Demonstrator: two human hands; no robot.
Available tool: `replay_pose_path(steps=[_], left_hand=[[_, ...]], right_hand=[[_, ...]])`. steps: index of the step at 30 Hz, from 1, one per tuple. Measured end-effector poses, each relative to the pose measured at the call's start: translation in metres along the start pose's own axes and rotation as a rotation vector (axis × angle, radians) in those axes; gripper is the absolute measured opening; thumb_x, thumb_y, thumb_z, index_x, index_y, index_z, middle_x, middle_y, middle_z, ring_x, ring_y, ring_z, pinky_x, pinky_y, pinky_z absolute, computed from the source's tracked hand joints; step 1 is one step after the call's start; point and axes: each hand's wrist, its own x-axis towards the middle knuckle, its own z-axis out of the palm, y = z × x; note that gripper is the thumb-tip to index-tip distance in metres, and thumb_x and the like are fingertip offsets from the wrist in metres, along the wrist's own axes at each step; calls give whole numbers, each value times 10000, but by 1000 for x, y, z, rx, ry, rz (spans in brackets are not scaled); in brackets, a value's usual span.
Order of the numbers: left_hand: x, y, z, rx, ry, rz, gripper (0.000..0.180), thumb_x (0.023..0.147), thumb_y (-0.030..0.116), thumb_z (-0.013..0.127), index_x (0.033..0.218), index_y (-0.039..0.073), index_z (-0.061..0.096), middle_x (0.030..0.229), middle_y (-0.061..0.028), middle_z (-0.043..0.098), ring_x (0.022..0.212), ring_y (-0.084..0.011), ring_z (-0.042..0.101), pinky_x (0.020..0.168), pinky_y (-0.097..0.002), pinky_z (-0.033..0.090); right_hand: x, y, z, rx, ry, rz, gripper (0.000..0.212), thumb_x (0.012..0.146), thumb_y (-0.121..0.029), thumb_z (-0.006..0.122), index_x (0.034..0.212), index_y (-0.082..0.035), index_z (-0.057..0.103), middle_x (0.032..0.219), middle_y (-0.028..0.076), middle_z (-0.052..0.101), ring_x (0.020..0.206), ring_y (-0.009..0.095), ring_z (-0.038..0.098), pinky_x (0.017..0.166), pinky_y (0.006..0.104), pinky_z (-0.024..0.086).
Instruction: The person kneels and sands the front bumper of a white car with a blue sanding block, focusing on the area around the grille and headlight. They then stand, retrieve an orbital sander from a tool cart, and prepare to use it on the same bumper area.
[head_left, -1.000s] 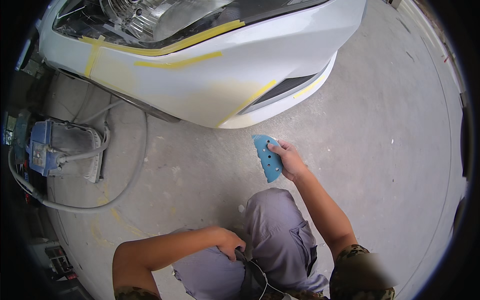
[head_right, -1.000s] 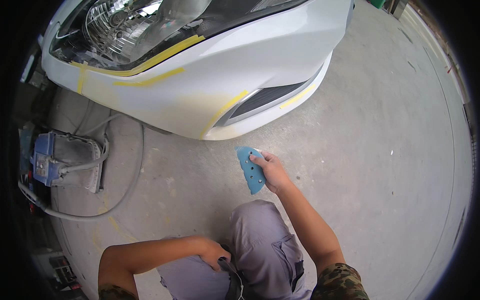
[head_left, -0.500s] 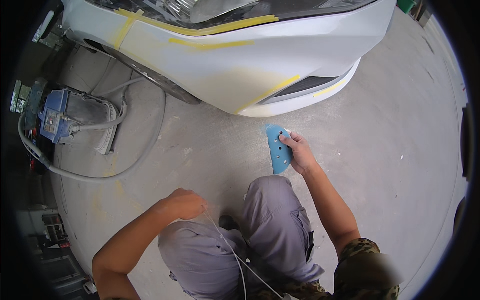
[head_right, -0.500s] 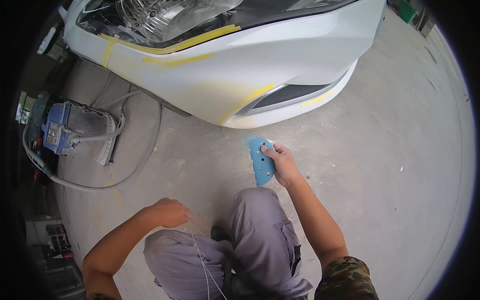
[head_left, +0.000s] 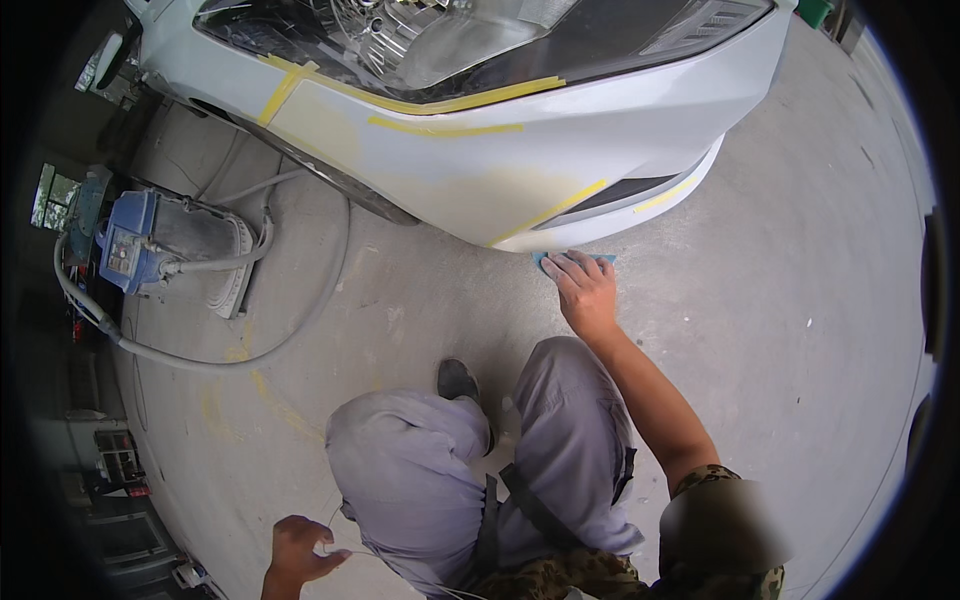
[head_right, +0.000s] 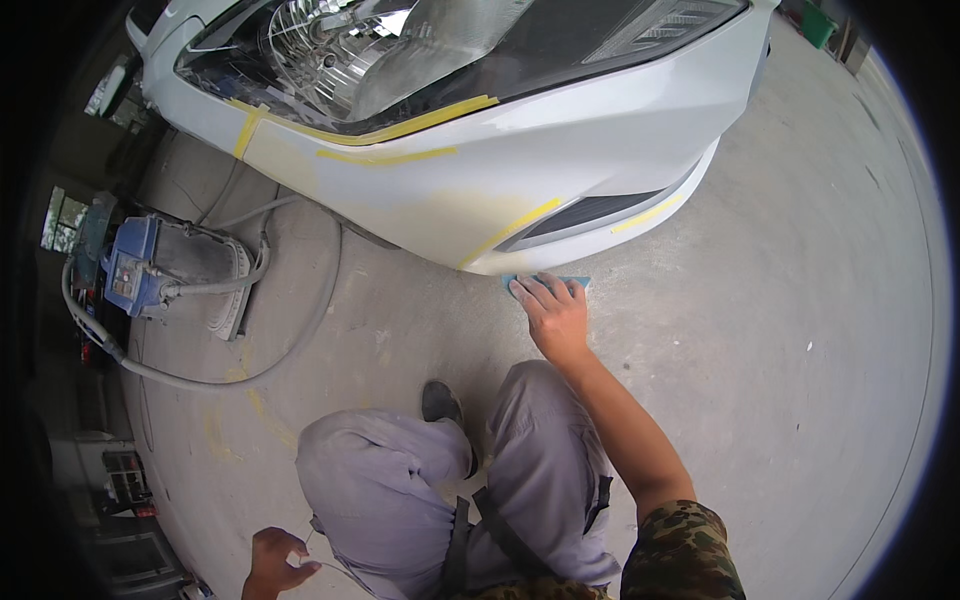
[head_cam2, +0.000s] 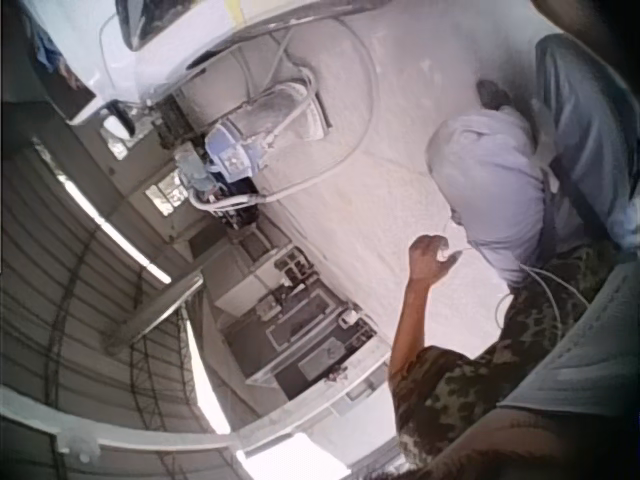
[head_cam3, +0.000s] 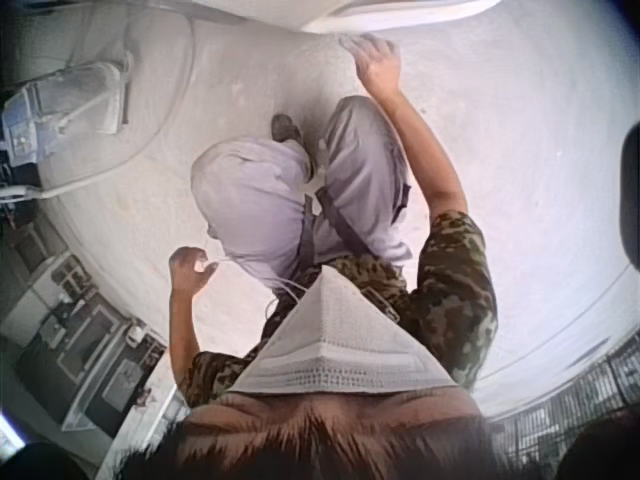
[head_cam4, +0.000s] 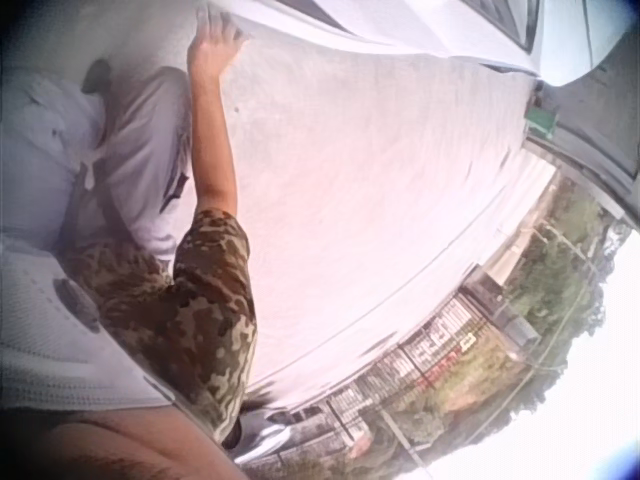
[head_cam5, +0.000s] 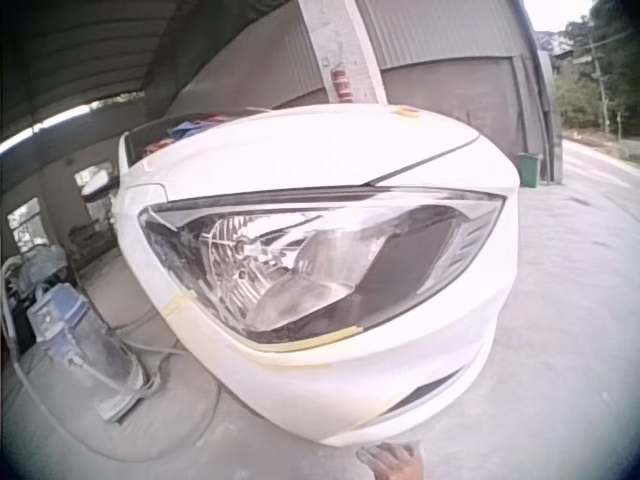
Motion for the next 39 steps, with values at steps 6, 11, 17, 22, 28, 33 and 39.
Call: replay_pose_path(steps=[6, 11, 17, 22, 28, 33, 39], left_hand=[[39, 1, 7, -86, 297, 90, 569, 975, 590, 648, 1092, 35, 695, 1294, -200, 663, 1113, -407, 666, 919, -507, 543], [132, 11, 41, 102, 429, 256, 468, 1044, 447, 520, 1270, 43, 588, 1434, -260, 575, 1316, -449, 533, 1088, -580, 390], [149, 19, 38, -82, 488, 272, 462, 966, 428, 613, 1230, 50, 636, 1415, -259, 611, 1292, -454, 553, 1051, -553, 356], [163, 44, 19, -42, 472, 382, 397, 979, 375, 639, 1226, 64, 651, 1347, -179, 680, 1205, -369, 656, 1152, -585, 319], [204, 147, 6, -853, -210, 912, 456, 1001, 383, 677, 1301, 40, 656, 1340, -159, 696, 1196, -351, 675, 1074, -533, 438], [222, 207, 41, -1332, -527, 1102, 290, 1002, 270, 680, 1144, 22, 733, 1219, -152, 746, 1048, -325, 710, 911, -463, 537], [206, 212, 65, -1370, -650, 1144, 297, 946, 242, 721, 1117, 1, 747, 1071, -187, 746, 985, -355, 708, 821, -461, 539]], right_hand=[[10, 13, 20, -74, 32, -108, 426, 863, -84, 685, 1277, -162, 743, 1305, 20, 728, 1197, 268, 657, 951, 479, 474], [18, 23, 27, -109, -2, -203, 413, 883, -108, 658, 1289, -134, 730, 1334, 27, 717, 1226, 263, 651, 973, 458, 507], [23, 25, 38, -89, -34, -245, 423, 870, -110, 659, 1285, -43, 708, 1339, 79, 710, 1227, 277, 650, 1029, 457, 520], [27, 17, 39, -77, -58, -232, 392, 870, -85, 673, 1257, -52, 721, 1305, 75, 730, 1240, 271, 666, 1054, 474, 524], [27, 15, 36, -102, -26, -152, 396, 852, -76, 675, 1244, -53, 732, 1284, 78, 734, 1237, 274, 666, 1069, 482, 520], [27, 16, 40, -103, -59, -207, 396, 862, -68, 677, 1254, -58, 733, 1276, 86, 737, 1226, 280, 670, 1047, 475, 541], [28, 12, 40, -72, -67, -215, 389, 880, -68, 666, 1264, -42, 726, 1286, 91, 744, 1228, 275, 682, 1067, 482, 534]])
